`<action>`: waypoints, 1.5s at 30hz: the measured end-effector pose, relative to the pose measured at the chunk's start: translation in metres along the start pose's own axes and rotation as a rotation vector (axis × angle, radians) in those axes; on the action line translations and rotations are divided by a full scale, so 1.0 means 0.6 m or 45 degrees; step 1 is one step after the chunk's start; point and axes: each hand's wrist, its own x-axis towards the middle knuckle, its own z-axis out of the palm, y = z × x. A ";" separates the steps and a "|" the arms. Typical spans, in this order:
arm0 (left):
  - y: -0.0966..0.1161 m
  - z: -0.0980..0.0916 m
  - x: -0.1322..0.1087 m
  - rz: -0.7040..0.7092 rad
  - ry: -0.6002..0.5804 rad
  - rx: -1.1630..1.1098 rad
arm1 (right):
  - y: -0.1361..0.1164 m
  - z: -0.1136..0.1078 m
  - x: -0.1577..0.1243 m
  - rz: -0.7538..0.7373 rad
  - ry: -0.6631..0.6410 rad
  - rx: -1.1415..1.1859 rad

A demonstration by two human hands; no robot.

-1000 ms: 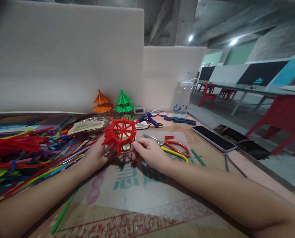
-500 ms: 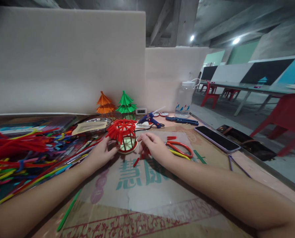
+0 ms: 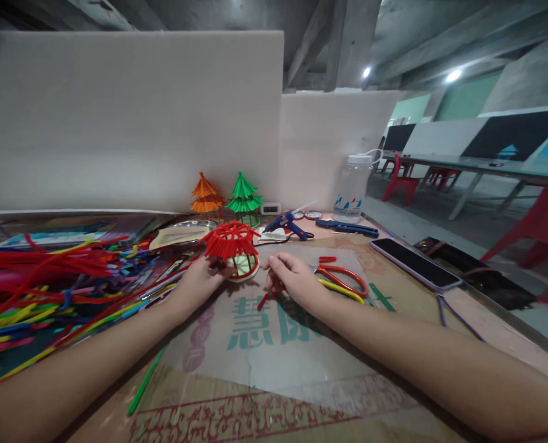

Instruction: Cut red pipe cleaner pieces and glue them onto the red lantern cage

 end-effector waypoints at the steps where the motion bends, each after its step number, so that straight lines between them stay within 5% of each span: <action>1: 0.003 -0.001 0.000 -0.002 -0.016 0.026 | 0.000 0.000 0.000 -0.002 0.000 -0.013; 8: 0.014 -0.004 -0.002 -0.008 -0.059 0.020 | 0.001 -0.002 0.000 -0.018 -0.004 -0.048; 15: 0.000 0.004 0.002 0.174 -0.035 -0.159 | -0.001 0.000 -0.003 -0.009 -0.018 -0.053; 28: -0.001 0.007 0.000 0.015 0.014 -0.309 | -0.002 0.002 -0.003 -0.023 0.010 -0.096; 45: 0.002 0.003 -0.006 0.085 -0.046 -0.005 | -0.013 0.007 -0.012 -0.110 0.008 -0.322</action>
